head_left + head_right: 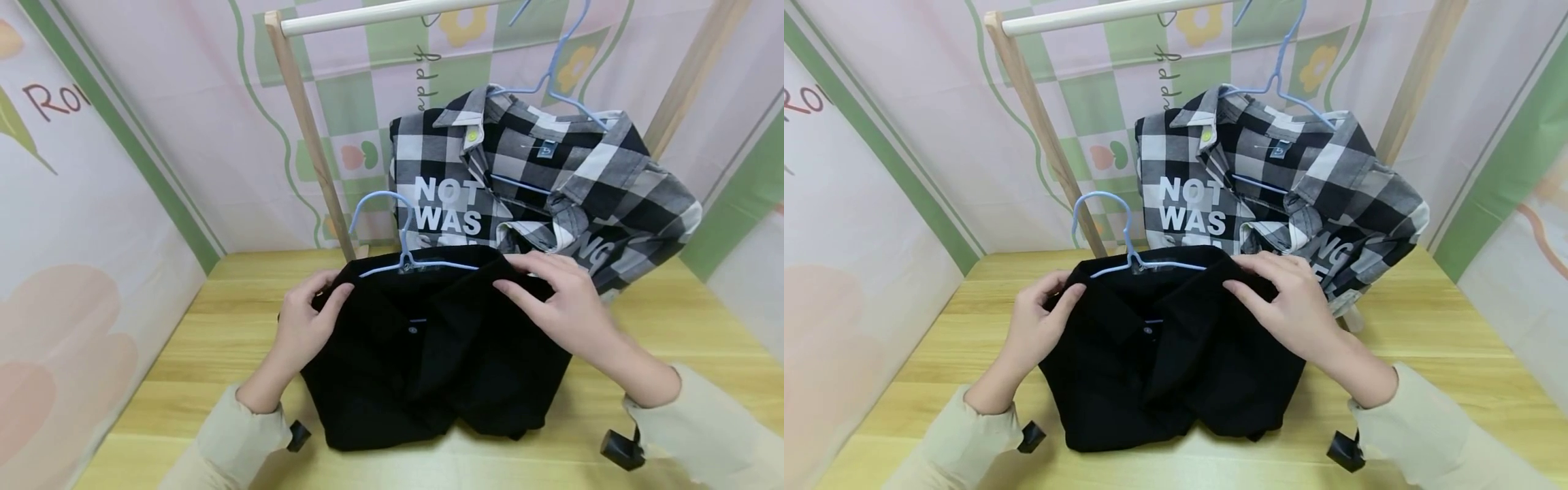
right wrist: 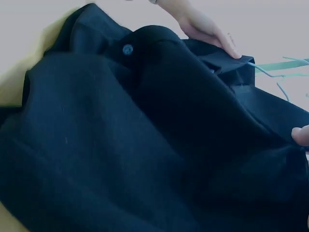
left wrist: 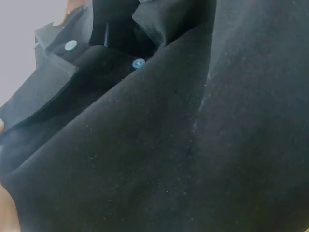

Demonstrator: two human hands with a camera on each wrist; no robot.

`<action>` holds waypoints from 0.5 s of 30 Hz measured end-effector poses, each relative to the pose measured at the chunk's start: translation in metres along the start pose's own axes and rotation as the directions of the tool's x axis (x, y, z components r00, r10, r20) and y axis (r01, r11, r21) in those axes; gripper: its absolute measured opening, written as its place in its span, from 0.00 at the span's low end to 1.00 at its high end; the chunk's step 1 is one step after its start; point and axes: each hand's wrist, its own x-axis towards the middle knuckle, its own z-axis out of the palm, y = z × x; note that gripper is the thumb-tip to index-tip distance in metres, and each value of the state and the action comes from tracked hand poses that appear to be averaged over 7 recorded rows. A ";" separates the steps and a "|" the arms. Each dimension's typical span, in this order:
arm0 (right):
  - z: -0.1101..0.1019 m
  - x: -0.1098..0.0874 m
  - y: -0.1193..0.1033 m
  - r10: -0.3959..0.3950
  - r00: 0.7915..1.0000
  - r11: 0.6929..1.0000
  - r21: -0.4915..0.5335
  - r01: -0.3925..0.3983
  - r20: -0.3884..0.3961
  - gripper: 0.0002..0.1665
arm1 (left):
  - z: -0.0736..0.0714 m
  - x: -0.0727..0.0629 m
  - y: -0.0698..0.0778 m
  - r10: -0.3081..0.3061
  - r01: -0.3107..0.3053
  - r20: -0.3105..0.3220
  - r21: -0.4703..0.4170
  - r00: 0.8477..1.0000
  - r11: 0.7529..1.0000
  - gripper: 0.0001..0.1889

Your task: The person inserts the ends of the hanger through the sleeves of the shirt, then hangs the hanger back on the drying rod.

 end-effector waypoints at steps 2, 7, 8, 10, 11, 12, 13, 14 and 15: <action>0.000 0.001 0.003 -0.068 0.997 0.998 -0.014 0.068 -0.020 0.19 | -0.001 0.001 0.000 -0.055 0.055 -0.013 -0.014 0.998 0.998 0.03; -0.001 0.000 0.012 -0.110 0.990 0.993 0.032 0.113 -0.085 0.16 | -0.006 0.005 -0.001 -0.138 0.135 -0.064 -0.055 0.988 0.989 0.06; -0.002 0.000 0.014 -0.099 0.990 0.993 0.052 0.104 -0.096 0.15 | -0.007 0.006 -0.002 -0.143 0.138 -0.075 -0.062 0.987 0.988 0.06; -0.003 -0.002 0.016 -0.054 0.992 0.994 0.092 0.064 -0.110 0.20 | -0.008 0.009 -0.002 -0.148 0.141 -0.093 -0.077 0.985 0.987 0.06; -0.004 -0.002 0.018 -0.024 0.993 0.993 0.114 0.037 -0.114 0.22 | -0.009 0.010 -0.003 -0.148 0.140 -0.102 -0.081 0.984 0.987 0.06; -0.005 -0.003 0.019 0.013 0.993 0.990 0.140 0.003 -0.115 0.22 | -0.010 0.011 -0.003 -0.148 0.139 -0.111 -0.086 0.983 0.987 0.06; -0.007 -0.004 0.020 0.050 0.992 0.985 0.169 -0.030 -0.116 0.21 | -0.011 0.012 -0.003 -0.147 0.137 -0.120 -0.090 0.982 0.986 0.06; -0.008 -0.005 0.021 0.086 0.989 0.978 0.197 -0.062 -0.118 0.20 | -0.012 0.013 -0.003 -0.147 0.135 -0.129 -0.097 0.981 0.986 0.06; -0.009 -0.005 0.022 0.122 0.985 0.970 0.224 -0.093 -0.119 0.19 | -0.013 0.014 -0.004 -0.147 0.134 -0.138 -0.104 0.979 0.986 0.07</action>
